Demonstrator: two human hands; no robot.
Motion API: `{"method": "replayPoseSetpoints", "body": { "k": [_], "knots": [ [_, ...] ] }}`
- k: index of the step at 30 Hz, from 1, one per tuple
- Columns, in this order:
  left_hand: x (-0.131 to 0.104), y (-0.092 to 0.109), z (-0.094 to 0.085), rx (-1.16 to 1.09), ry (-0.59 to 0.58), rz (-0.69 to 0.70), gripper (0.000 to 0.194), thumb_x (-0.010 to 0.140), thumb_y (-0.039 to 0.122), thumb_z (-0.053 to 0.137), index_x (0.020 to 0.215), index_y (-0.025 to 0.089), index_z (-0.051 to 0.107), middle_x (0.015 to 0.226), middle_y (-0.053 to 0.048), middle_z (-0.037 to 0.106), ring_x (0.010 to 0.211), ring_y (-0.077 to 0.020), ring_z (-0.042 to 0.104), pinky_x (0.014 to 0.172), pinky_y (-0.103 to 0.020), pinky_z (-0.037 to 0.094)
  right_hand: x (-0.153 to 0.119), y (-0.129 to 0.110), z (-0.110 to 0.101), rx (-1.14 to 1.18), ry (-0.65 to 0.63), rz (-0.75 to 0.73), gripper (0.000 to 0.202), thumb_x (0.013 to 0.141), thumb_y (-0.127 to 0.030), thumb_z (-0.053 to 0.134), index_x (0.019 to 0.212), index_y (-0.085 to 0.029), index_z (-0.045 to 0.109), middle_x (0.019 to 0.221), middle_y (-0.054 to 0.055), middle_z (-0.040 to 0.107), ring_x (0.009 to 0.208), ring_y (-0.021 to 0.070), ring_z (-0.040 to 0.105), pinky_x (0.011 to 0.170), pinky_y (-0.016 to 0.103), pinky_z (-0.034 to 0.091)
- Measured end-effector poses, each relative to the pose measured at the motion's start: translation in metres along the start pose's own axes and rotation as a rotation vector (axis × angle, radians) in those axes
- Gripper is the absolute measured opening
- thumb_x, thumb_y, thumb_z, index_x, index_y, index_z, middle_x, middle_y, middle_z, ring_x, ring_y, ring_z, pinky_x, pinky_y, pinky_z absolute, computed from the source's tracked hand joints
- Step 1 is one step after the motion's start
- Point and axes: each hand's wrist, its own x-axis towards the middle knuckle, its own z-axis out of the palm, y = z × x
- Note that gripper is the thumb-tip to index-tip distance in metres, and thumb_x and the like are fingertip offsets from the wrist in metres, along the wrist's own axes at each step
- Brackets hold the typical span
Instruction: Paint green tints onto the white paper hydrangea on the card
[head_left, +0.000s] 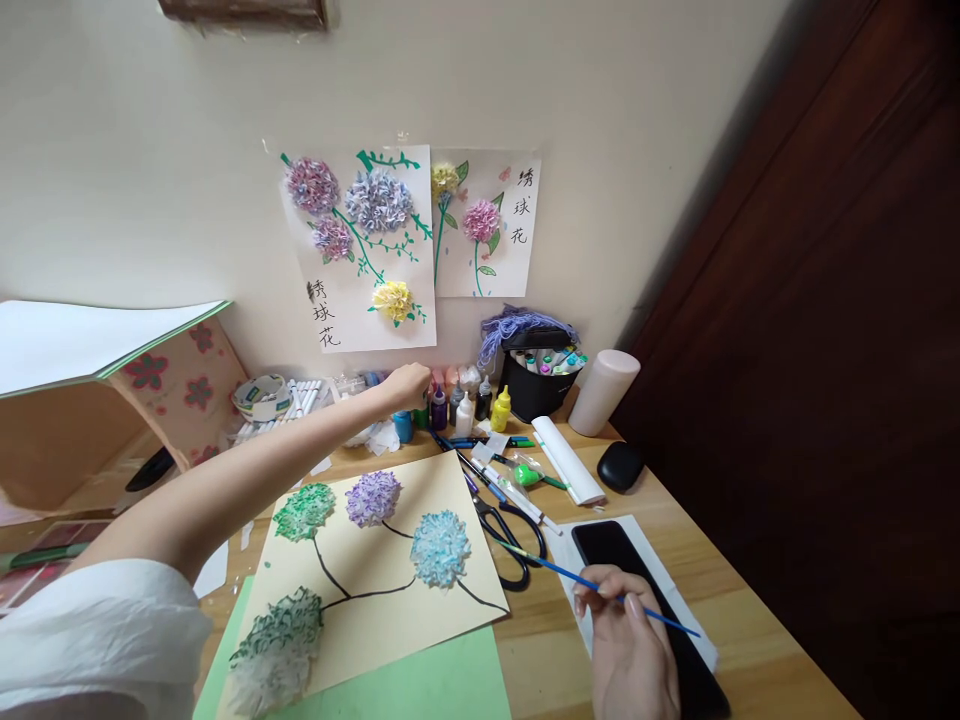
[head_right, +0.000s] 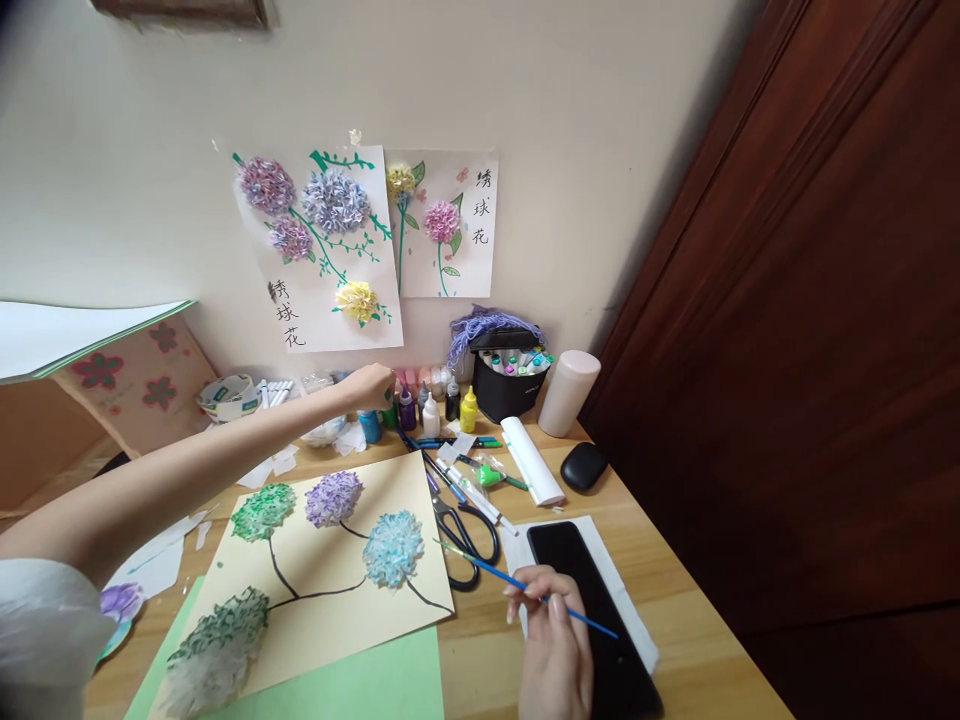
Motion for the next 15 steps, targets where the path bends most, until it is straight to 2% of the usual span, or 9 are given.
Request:
{"method": "replayPoseSetpoints", "body": {
  "k": [3,7,10,13,15],
  "knots": [
    [0.000,-0.004,0.007,-0.006,0.021,-0.022,0.025,0.066,0.019,0.066,0.091,0.018,0.073,0.098,-0.012,0.072,0.094,-0.0260,0.065,0.077,-0.028,0.048,0.000,0.001,-0.001,-0.001,0.007,0.004,0.023,0.078,-0.038,0.059,0.067,-0.019,0.055,0.068,0.002,0.057,0.059,0.0138,0.052,0.054,0.027,0.041],
    [-0.008,-0.014,0.000,0.003,0.045,-0.042,0.032,0.073,0.036,0.064,0.096,0.016,0.071,0.106,-0.014,0.068,0.101,-0.0270,0.062,0.080,-0.028,0.047,0.001,0.006,-0.006,0.016,0.009,0.032,0.021,0.078,-0.037,0.059,0.068,-0.019,0.054,0.070,0.002,0.057,0.061,0.0139,0.052,0.056,0.028,0.041],
    [-0.018,-0.019,-0.006,0.002,0.006,-0.066,0.039,0.068,0.048,0.066,0.090,0.015,0.072,0.098,-0.013,0.069,0.095,-0.0266,0.064,0.073,-0.026,0.047,0.002,0.011,-0.012,0.016,-0.020,0.050,0.022,0.077,-0.038,0.060,0.068,-0.019,0.054,0.070,0.002,0.057,0.061,0.0142,0.052,0.055,0.028,0.041],
    [-0.026,-0.023,-0.003,-0.009,-0.046,-0.081,0.033,0.061,0.041,0.072,0.084,0.017,0.072,0.088,-0.010,0.071,0.085,-0.0244,0.066,0.065,-0.024,0.046,0.002,0.014,-0.016,0.014,-0.036,0.081,0.024,0.077,-0.040,0.061,0.069,-0.019,0.054,0.072,0.002,0.058,0.062,0.0145,0.053,0.055,0.028,0.042],
    [-0.029,-0.024,0.004,-0.021,-0.047,-0.083,0.029,0.061,0.033,0.071,0.086,0.018,0.073,0.089,-0.009,0.071,0.084,-0.0234,0.066,0.064,-0.024,0.045,0.002,0.012,-0.014,0.010,-0.041,0.088,0.024,0.076,-0.041,0.062,0.069,-0.019,0.054,0.072,0.002,0.058,0.062,0.0145,0.053,0.055,0.028,0.042]
  ]
}}
